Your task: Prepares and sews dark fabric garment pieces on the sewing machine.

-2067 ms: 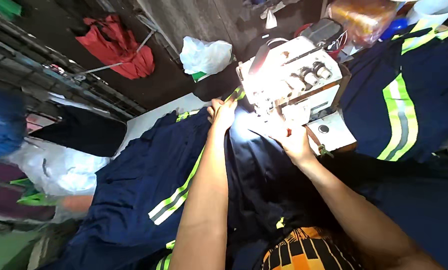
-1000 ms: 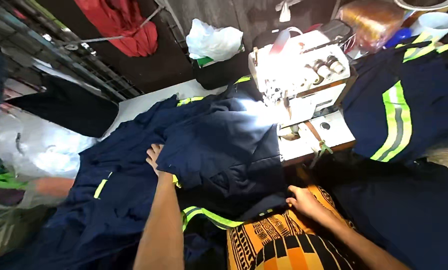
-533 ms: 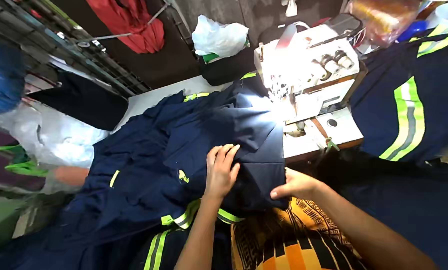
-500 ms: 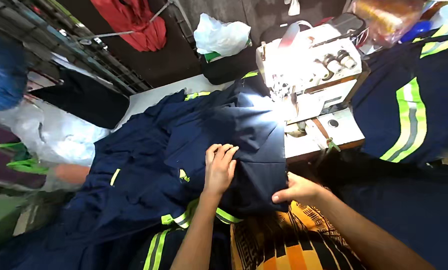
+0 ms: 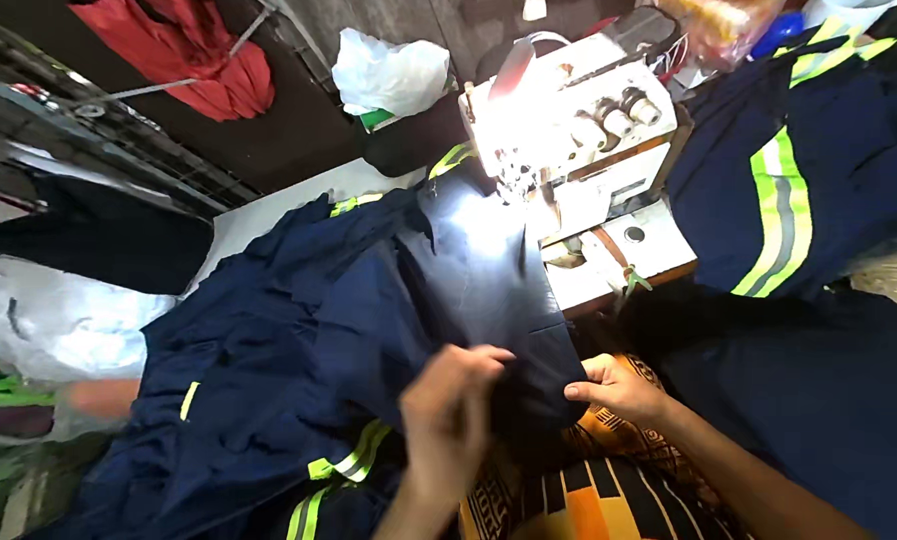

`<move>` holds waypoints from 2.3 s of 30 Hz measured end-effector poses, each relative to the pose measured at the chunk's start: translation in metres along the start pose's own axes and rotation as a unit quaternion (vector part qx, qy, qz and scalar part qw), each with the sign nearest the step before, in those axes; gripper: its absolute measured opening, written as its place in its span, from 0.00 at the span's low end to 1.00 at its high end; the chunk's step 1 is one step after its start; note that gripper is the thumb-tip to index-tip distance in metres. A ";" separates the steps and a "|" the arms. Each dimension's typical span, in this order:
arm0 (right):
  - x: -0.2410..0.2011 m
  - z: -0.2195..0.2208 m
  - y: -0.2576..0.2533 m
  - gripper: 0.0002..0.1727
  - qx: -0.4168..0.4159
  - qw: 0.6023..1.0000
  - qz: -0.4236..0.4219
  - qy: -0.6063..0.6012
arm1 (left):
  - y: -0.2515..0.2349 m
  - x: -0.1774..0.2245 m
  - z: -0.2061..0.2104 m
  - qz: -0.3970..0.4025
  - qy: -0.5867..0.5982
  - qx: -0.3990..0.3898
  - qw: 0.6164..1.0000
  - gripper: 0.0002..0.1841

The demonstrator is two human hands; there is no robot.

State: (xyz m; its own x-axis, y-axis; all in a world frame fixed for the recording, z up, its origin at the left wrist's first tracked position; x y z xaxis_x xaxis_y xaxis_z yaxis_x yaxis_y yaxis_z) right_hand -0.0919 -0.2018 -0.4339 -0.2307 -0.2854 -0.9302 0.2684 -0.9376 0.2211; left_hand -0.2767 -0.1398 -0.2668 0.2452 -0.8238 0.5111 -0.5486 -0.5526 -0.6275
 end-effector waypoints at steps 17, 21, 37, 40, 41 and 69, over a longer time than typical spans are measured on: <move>-0.092 -0.030 -0.062 0.15 0.226 0.966 -0.013 0.123 | -0.073 -0.022 0.098 0.047 -0.265 -0.162 0.949 0.15; -0.100 -0.038 -0.073 0.16 0.278 0.950 -0.043 0.135 | -0.083 -0.012 0.101 -0.085 -0.264 -0.288 0.917 0.23; -0.075 -0.009 0.000 0.09 0.068 0.978 -0.198 0.000 | -0.009 -0.010 0.018 -0.127 0.013 0.227 0.965 0.09; -0.090 -0.011 0.006 0.09 0.056 0.971 -0.231 -0.034 | -0.035 0.009 0.019 -0.027 0.021 0.164 0.986 0.09; -0.085 -0.013 0.006 0.09 0.067 0.974 -0.216 -0.033 | -0.038 0.016 0.025 0.022 0.004 0.098 0.995 0.10; -0.083 -0.031 -0.047 0.02 0.221 0.965 -0.093 -0.103 | -0.059 -0.037 0.084 0.173 -0.186 -0.019 0.967 0.06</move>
State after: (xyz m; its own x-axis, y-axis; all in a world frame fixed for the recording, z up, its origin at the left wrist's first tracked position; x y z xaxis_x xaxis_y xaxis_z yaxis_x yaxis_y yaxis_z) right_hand -0.0558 -0.1276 -0.3758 -0.4290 -0.0940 -0.8984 -0.2108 -0.9567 0.2007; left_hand -0.1860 -0.0872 -0.2982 0.3083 -0.9510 0.0241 -0.6764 -0.2370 -0.6973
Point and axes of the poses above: each hand's wrist, its own y-axis away from the middle knuckle, its own z-axis out of the palm, x = y × z, the point moved 6 cm from there along -y, towards the middle knuckle, and after that the axes turned 13 degrees about z, right-handed, at the moved point
